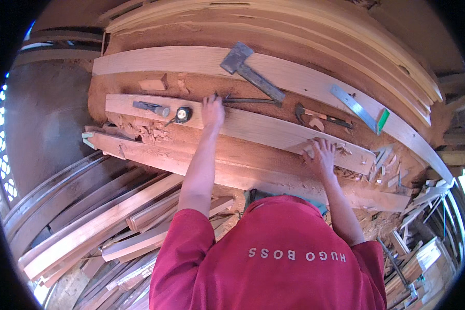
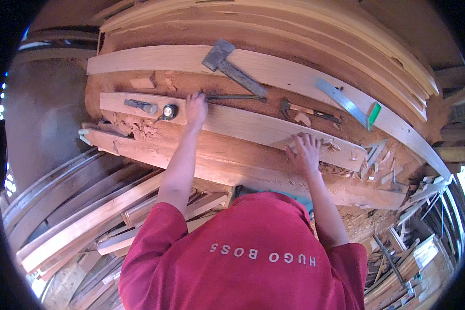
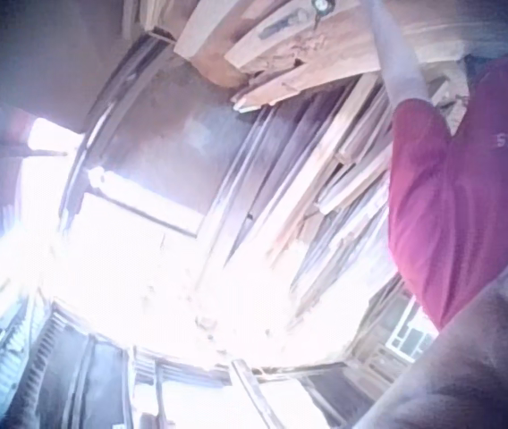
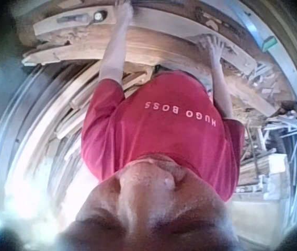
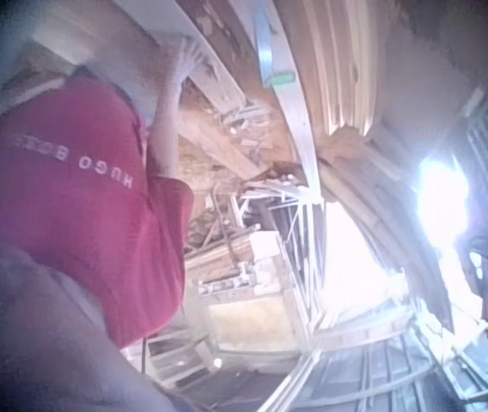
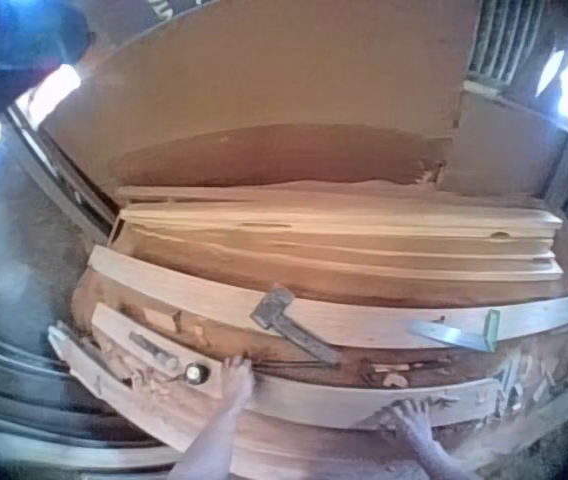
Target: The person walks through a cluttered workshop and selects a long wooden plank. They use a circular saw to cut the plank into several smaller pieces, repositioning the wood between cuts. The cut pieces are set aside on the floor.
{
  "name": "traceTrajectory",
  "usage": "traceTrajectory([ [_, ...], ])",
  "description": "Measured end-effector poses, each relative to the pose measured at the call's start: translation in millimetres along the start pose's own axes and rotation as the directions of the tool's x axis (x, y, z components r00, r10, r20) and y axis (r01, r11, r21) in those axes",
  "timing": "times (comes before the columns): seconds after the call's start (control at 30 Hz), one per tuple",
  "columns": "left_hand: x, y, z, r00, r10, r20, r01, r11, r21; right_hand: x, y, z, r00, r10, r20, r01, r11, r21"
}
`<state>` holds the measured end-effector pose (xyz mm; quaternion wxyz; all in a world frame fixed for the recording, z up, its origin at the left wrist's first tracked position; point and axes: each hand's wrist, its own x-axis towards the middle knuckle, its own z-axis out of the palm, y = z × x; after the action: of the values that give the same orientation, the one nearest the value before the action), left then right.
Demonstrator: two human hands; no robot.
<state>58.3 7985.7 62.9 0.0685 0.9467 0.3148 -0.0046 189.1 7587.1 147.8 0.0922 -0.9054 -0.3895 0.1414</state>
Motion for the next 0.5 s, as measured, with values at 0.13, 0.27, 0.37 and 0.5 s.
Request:
traceTrajectory([
  [0.13, 21.5, 19.8, -10.6, 0.992, 0.055, 0.11, -0.061, 0.997, 0.048, 20.7, 16.3, -0.9, 0.999, 0.006, 0.032, -0.007, 0.999, 0.037],
  [0.27, 22.7, 12.5, -12.1, 0.999, 0.029, 0.022, -0.028, 0.999, -0.043, 27.2, 9.8, -2.8, 0.988, 0.059, 0.141, -0.062, 0.998, 0.018],
  [0.37, 12.6, -12.4, -35.0, 0.951, -0.079, -0.299, 0.051, 0.994, -0.101, 22.2, 7.7, 0.5, 0.981, 0.094, 0.167, -0.098, 0.995, 0.013],
  [0.5, -20.8, -91.1, -53.4, 0.755, -0.503, -0.421, 0.43, 0.864, -0.261, 18.3, 6.1, 9.7, 0.982, 0.081, 0.169, -0.078, 0.997, -0.022],
])
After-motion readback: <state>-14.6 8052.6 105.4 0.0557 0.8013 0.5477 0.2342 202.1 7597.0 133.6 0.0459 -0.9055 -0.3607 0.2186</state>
